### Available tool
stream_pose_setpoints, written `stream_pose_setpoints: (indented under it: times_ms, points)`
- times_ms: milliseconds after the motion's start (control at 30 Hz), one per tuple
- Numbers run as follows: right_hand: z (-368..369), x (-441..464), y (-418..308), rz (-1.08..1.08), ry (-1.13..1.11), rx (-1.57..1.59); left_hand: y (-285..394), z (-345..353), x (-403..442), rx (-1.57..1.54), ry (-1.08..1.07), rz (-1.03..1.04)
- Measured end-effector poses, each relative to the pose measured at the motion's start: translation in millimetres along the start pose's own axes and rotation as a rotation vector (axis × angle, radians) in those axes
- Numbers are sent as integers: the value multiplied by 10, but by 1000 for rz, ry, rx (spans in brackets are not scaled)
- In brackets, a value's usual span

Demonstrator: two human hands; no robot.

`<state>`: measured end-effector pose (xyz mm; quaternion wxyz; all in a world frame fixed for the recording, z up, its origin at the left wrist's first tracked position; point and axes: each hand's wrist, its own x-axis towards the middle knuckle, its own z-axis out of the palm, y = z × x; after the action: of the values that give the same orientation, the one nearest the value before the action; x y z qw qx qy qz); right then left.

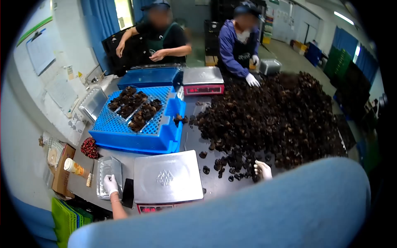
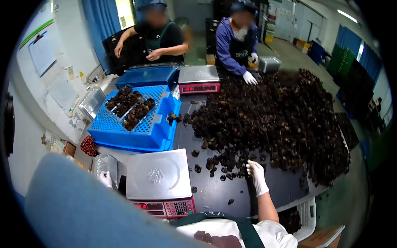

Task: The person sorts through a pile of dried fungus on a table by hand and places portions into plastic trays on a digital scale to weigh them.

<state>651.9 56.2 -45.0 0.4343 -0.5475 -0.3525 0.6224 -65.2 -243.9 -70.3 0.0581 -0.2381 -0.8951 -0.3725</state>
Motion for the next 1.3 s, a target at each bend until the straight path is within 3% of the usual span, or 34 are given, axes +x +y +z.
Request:
stream_pose_setpoints:
  times_ms: [133,200,267,300,333,400,433,467,500,533,600,633,733,800,933,1000,1133,1200,1300]
  points:
    - [207,-14,82,-61,-87,-105,-354,157,252,-253,33,-37]
    - [330,-29,106,-131,-171,-170,-471,114,377,-74,-106,-97]
    - [528,-26,158,-143,-189,-225,-585,161,478,-115,-120,-113]
    - [614,7,189,-297,-215,-381,-555,158,423,-342,-91,-322]
    - [770,-4,179,-452,-229,-482,-550,161,383,-334,-110,-301]
    - [1106,-136,18,-409,-299,-581,-489,167,345,-2,175,-29]
    - [1252,-31,116,-656,-317,-699,-253,112,250,63,280,9]
    - [1409,-8,99,-734,-380,-762,29,13,110,124,386,47]
    - [1585,92,180,-1010,-352,-856,301,-55,-22,90,413,178]
    - [1747,141,179,-930,-450,-957,585,-128,-187,54,437,310]
    - [2068,200,281,-1019,-498,-1068,1763,-412,-915,109,393,426]
    - [2205,215,302,-1055,-506,-1176,2016,-475,-1224,23,249,478]
    - [2434,362,458,-1116,-528,-1477,1442,104,-1362,-336,42,937]
    - [2408,415,499,-1020,-506,-1429,1685,-67,-1685,-132,-273,975]
    - [2038,388,530,-1031,-421,-1419,1980,-136,-2080,-38,-362,982]
    - [1679,213,480,-1046,-361,-1421,2135,-110,-2239,-230,-156,832]
    - [961,-47,489,-1154,-390,-1382,2306,-12,-2454,-380,-368,800]
    - [720,-249,311,-1121,-462,-1262,2711,-3,-2702,-508,-508,824]
    - [543,-52,51,-1000,-377,-982,3196,198,-2967,-580,-608,894]
